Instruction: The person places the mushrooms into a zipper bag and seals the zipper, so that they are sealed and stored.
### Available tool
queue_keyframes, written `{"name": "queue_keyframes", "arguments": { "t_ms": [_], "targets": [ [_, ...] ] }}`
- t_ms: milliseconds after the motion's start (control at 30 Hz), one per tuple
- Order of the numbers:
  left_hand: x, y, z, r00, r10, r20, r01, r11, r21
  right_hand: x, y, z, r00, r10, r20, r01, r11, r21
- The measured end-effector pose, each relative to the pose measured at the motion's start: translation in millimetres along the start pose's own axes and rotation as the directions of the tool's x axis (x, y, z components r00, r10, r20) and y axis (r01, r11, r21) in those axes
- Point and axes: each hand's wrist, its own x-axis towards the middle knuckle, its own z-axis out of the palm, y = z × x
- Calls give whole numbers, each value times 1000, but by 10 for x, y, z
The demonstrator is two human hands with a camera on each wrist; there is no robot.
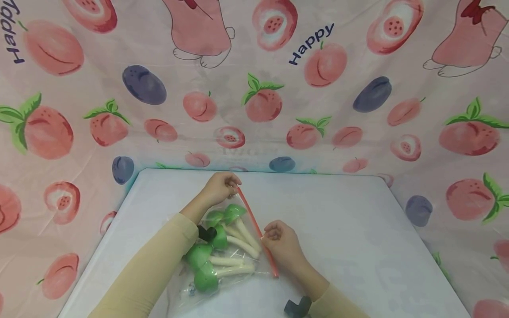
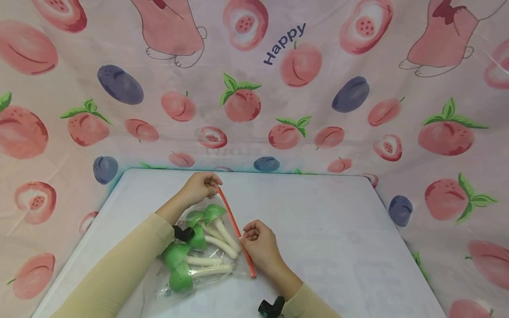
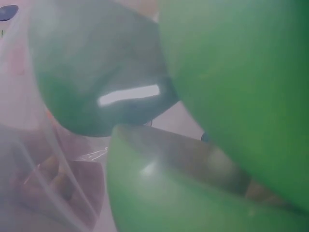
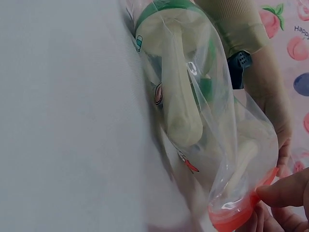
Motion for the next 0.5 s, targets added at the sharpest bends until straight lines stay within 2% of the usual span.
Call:
{"name": "queue_keyframes", "arguments": {
  "t_ms": [233,500],
  "targets": [
    [5,-1,-9,1000,-17,-1,17,1000,-2,-4,38,-27,1000,-3,10,3,1000,16],
    [-3,-2,-18,1000,-9,-7,9,1000,0,-37,52,-51,1000,-13,13,13,1000,-15]
  ]
}}
